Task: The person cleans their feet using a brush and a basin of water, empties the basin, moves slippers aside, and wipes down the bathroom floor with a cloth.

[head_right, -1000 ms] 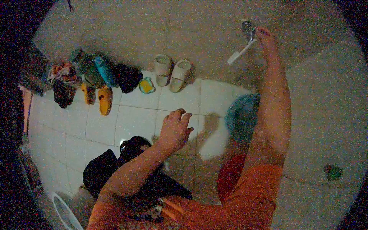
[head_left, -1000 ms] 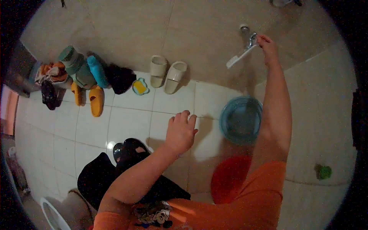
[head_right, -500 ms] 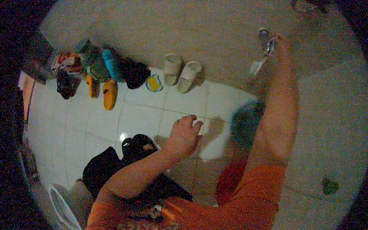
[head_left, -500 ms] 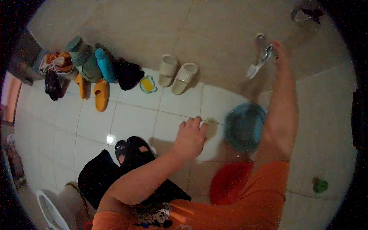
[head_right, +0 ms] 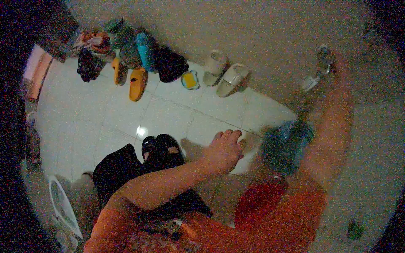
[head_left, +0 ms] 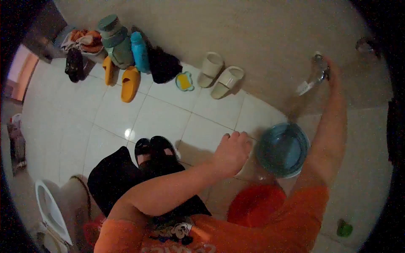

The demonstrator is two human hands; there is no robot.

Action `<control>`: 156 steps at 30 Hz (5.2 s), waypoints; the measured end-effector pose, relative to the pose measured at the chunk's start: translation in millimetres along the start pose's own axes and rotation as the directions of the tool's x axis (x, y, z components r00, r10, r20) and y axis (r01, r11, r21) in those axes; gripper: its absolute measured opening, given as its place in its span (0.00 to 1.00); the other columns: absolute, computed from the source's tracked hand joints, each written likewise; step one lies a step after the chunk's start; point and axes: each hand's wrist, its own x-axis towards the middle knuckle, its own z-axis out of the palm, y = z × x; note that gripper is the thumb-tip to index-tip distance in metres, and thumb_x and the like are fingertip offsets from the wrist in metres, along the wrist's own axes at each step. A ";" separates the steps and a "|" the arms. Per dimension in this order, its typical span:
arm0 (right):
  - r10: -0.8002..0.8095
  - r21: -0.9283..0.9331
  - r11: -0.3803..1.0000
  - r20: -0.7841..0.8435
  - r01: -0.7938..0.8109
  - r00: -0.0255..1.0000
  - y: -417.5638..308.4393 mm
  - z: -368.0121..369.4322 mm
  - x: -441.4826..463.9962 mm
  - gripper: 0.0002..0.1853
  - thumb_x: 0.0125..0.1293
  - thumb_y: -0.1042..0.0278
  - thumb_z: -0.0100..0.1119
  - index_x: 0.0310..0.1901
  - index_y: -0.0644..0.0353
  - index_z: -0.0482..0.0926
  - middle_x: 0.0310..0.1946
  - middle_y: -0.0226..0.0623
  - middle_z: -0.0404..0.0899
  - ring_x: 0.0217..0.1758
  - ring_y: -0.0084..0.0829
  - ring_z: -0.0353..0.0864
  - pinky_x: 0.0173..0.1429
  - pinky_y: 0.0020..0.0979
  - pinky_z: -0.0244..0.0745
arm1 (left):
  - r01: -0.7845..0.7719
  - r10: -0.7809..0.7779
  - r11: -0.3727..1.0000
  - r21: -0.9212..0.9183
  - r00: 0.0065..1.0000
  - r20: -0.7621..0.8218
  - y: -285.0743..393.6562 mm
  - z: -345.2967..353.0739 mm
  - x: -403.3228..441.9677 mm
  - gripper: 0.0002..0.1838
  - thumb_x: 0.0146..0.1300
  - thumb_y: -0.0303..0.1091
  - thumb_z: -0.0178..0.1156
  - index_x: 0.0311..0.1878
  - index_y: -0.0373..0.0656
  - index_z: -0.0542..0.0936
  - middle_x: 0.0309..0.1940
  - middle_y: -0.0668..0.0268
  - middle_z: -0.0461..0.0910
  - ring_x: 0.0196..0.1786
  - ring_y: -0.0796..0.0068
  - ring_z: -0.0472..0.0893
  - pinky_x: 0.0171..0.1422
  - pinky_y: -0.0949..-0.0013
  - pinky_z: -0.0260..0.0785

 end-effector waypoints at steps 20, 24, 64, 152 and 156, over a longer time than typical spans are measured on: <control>-0.014 -0.495 0.618 0.769 0.611 0.639 -25.6 383.0 -209.3 0.22 0.65 0.50 0.53 0.55 0.52 0.78 0.49 0.43 0.81 0.52 0.46 0.79 0.59 0.42 0.71 | 0.300 -0.310 0.951 -0.080 0.908 -0.283 -67.2 -77.6 -51.4 0.17 0.55 0.38 0.64 0.47 0.42 0.78 0.44 0.56 0.76 0.49 0.55 0.76 0.51 0.55 0.71; 0.095 -0.452 0.652 0.845 0.609 0.526 -10.1 457.2 -244.7 0.22 0.62 0.49 0.57 0.52 0.53 0.80 0.47 0.44 0.82 0.50 0.45 0.80 0.56 0.42 0.73 | 0.399 -0.345 0.886 0.237 0.908 -0.240 -150.0 -107.6 -105.4 0.18 0.55 0.42 0.65 0.45 0.42 0.78 0.44 0.58 0.76 0.50 0.56 0.77 0.50 0.54 0.72; 0.352 -0.500 0.813 0.830 0.297 0.434 41.2 883.2 -297.9 0.10 0.55 0.66 0.58 0.25 0.66 0.80 0.19 0.45 0.81 0.18 0.35 0.81 0.25 0.34 0.77 | 0.856 -0.882 0.334 -0.395 0.136 -0.451 -668.5 -84.4 -138.6 0.10 0.54 0.33 0.61 0.37 0.39 0.76 0.38 0.51 0.80 0.42 0.49 0.80 0.47 0.52 0.73; 0.098 -0.287 0.801 0.928 0.525 0.358 32.0 764.3 -295.8 0.30 0.47 0.64 0.67 0.56 0.55 0.74 0.51 0.45 0.73 0.56 0.51 0.73 0.58 0.45 0.73 | 0.836 -0.904 0.035 -0.548 -0.207 -0.374 -685.3 -37.1 -309.3 0.27 0.61 0.46 0.63 0.51 0.29 0.74 0.51 0.45 0.73 0.53 0.45 0.74 0.58 0.52 0.67; 0.040 -0.045 0.997 0.997 0.070 0.070 36.1 732.0 -287.2 0.29 0.53 0.55 0.68 0.55 0.61 0.74 0.56 0.44 0.74 0.58 0.39 0.75 0.62 0.37 0.69 | 0.802 -0.908 -0.046 -0.595 -0.281 -0.309 -710.5 -22.6 -357.4 0.31 0.57 0.47 0.67 0.52 0.29 0.73 0.51 0.46 0.75 0.52 0.48 0.76 0.56 0.54 0.69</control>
